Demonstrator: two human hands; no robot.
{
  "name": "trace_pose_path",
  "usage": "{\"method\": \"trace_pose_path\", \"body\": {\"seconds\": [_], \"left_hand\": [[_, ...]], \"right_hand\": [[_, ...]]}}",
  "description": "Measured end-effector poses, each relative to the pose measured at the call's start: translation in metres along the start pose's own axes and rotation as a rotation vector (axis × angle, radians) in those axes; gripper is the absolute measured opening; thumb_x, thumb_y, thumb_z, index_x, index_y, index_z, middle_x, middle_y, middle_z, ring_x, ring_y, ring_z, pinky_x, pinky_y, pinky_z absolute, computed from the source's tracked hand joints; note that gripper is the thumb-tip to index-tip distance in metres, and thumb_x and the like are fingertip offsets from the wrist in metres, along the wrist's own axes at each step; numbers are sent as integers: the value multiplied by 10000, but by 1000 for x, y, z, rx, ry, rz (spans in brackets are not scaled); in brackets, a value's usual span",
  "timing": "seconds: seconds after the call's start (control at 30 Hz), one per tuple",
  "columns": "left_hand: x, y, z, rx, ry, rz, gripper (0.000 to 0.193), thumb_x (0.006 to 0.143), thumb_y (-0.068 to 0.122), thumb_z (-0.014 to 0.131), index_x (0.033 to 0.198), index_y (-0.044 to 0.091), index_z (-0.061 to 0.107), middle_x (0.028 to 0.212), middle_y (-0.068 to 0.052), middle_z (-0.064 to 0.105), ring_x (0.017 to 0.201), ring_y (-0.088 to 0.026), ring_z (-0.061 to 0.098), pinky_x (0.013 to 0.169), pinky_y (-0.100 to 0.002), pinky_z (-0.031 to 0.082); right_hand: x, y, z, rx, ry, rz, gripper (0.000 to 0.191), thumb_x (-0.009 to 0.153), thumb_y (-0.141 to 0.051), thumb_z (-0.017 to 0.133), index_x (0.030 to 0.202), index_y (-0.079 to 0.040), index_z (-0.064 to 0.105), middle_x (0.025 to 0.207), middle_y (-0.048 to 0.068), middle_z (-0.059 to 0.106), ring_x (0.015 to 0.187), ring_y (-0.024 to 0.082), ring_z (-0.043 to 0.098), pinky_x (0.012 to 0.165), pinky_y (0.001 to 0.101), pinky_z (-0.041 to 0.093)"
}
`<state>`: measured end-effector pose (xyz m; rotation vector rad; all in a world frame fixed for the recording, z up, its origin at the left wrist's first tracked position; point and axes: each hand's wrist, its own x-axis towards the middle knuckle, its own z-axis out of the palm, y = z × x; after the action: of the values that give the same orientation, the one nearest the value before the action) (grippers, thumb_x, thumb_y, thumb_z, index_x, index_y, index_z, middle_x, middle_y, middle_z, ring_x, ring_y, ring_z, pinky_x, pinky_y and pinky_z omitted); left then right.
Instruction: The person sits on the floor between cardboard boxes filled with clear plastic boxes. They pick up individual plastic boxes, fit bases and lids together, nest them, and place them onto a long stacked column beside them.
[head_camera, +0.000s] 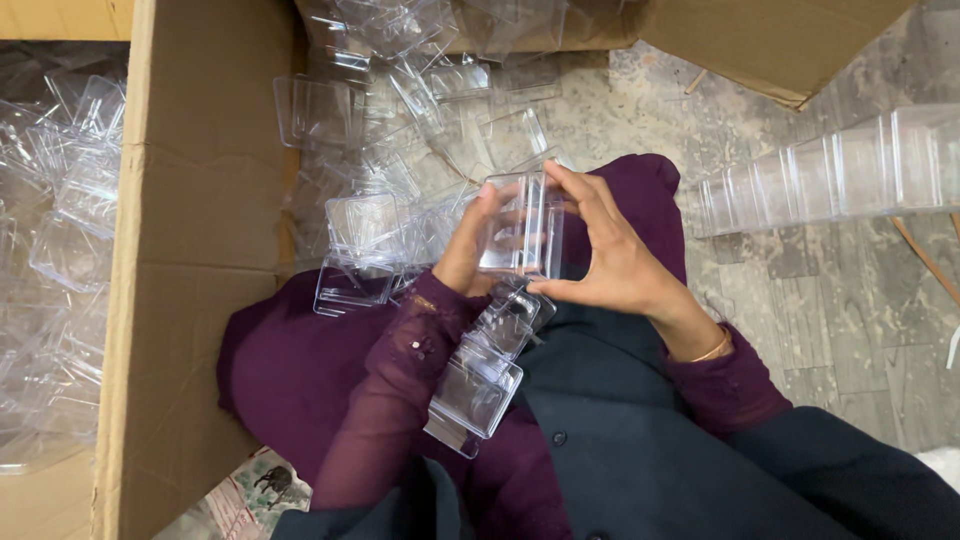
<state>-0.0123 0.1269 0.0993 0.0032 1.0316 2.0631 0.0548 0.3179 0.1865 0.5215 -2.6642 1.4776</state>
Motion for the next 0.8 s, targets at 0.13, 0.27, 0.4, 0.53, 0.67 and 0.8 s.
{"method": "trace_pose_path", "body": {"seconds": [0.13, 0.27, 0.4, 0.53, 0.67, 0.8], "left_hand": [[1, 1, 2, 44, 32, -33, 968, 850, 748, 499, 1570, 124, 328, 1411, -155, 517, 1181, -278, 612, 864, -464, 590], [1, 2, 8, 83, 2, 1, 994, 872, 761, 502, 1589, 93, 334, 1395, -206, 519, 1129, -284, 588, 845, -453, 564], [22, -3, 6, 83, -106, -14, 934, 915, 754, 414, 1590, 114, 337, 1398, -172, 542, 1144, -263, 594, 881, -440, 559], [83, -20, -17, 657, -17, 139, 804, 1017, 707, 273, 1535, 130, 484, 1431, -135, 561, 1297, -253, 537, 1027, -453, 471], [151, -65, -47, 1474, 163, 268, 743, 1054, 649, 290, 1251, 65, 705, 1301, -273, 630, 1235, -412, 583, 1114, -501, 456], [192, -110, -58, 1836, 106, 201, 813, 1008, 639, 276, 1016, -15, 758, 1184, -258, 659, 1186, -384, 584, 1131, -618, 168]], "right_hand": [[0, -3, -1, -25, 3, -5, 1197, 655, -248, 979, 1613, -94, 278, 1514, 170, 412, 1402, 315, 483, 1157, 425, 463], [-1, -2, -1, -46, 9, 7, 1209, 651, -293, 980, 1617, -101, 280, 1496, 164, 427, 1373, 308, 501, 1140, 424, 462], [-7, 6, -10, -96, 46, -32, 1198, 677, -281, 959, 1638, -98, 267, 1510, 177, 425, 1411, 338, 478, 1178, 437, 431], [-38, 17, -78, -380, 290, 26, 1055, 791, -319, 942, 1623, -80, 339, 1596, 160, 451, 1495, 322, 464, 1260, 434, 403], [-95, 25, -182, -709, 684, 107, 726, 1022, -209, 862, 1556, -7, 414, 1552, 144, 506, 1459, 258, 506, 1261, 387, 430], [-131, 46, -218, -528, 835, 368, 616, 1048, -242, 789, 1534, 9, 507, 1507, 158, 600, 1366, 263, 618, 1203, 370, 494]]}}
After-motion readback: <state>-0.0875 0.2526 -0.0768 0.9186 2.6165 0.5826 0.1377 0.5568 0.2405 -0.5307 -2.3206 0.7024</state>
